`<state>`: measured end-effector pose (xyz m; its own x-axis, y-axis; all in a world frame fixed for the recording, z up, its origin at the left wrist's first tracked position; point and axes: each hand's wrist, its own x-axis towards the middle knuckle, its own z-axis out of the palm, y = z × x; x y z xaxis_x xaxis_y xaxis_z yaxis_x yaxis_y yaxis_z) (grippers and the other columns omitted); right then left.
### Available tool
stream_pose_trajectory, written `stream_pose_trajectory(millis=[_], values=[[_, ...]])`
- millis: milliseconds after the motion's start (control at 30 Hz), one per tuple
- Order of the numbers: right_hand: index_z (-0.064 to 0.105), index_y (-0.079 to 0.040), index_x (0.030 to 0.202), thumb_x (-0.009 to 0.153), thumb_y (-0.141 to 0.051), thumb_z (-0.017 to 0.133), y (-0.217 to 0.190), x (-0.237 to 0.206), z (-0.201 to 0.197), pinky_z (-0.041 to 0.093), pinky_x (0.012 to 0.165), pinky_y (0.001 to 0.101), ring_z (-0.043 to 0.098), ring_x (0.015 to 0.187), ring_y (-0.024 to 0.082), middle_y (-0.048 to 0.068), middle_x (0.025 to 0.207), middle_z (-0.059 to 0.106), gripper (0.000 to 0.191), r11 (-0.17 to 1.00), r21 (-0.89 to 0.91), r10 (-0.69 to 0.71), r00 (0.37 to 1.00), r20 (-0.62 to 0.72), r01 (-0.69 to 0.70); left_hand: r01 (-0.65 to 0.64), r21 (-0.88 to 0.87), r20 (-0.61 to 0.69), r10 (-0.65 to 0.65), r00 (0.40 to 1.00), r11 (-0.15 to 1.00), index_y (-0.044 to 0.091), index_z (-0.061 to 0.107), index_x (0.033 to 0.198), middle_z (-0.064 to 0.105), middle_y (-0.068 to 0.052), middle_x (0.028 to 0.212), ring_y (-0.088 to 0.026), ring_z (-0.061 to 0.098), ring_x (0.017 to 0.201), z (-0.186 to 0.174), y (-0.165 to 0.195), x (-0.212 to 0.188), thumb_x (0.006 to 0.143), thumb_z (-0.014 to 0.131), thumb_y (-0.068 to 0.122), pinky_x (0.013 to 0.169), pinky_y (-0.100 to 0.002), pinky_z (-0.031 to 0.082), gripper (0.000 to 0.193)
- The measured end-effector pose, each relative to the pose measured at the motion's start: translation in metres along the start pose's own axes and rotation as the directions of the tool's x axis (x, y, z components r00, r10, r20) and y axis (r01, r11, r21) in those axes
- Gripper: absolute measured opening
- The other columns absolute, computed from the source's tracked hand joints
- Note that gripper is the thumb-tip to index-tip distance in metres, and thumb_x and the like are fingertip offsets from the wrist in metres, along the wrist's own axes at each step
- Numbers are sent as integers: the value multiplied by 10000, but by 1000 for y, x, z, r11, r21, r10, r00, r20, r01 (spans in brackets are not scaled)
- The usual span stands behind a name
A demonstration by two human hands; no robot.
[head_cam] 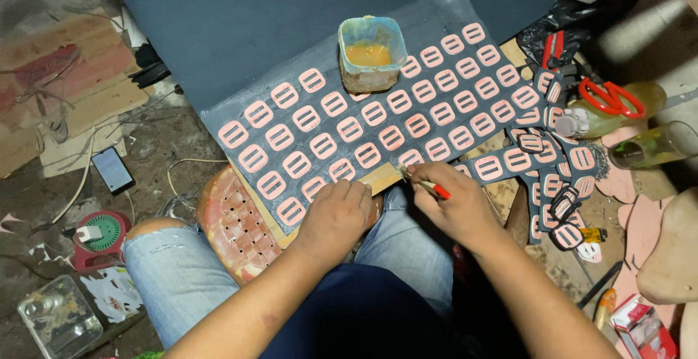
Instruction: The person paints pink rectangular shapes on a dark board using a small brush and a container of yellowish paint. They repeatedly dip the brush into the paint and apply it to each shape in sequence.
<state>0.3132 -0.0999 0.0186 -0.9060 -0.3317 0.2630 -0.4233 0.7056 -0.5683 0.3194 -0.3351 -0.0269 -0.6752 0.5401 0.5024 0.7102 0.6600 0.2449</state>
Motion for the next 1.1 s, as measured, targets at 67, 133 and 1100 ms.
stream_pose_trajectory(millis=[67, 133, 1100], values=[[673, -45, 1017, 879, -107, 726, 0, -7, -9, 578, 822, 316, 749, 965, 243, 91, 1070, 746, 160, 999, -36, 16, 1000, 17, -16, 7, -8, 1, -7, 1000, 1000, 48, 661, 885, 577, -74, 874, -246, 578, 844, 1, 0, 0, 847, 675, 185, 724, -370, 472, 143], [680, -46, 1018, 875, -109, 730, 1, -13, -18, 580, 819, 317, 750, 953, 247, 100, 1040, 743, 165, 997, -78, 11, 1000, 14, -10, 6, -14, -14, -6, 1000, 1000, 49, 660, 879, 584, -77, 883, -247, 578, 843, 1, 1, -1, 859, 677, 192, 723, -372, 472, 146], [685, -44, 955, 910, -200, 745, 24, 17, -4, 547, 696, 294, 729, 752, 157, 62, 850, 757, 174, 964, 39, 265, 959, -104, -262, -6, 12, 50, 5, 999, 1000, 9, 671, 995, 599, -78, 925, -233, 590, 864, 3, -3, 0, 800, 625, 153, 732, -355, 486, 246]])
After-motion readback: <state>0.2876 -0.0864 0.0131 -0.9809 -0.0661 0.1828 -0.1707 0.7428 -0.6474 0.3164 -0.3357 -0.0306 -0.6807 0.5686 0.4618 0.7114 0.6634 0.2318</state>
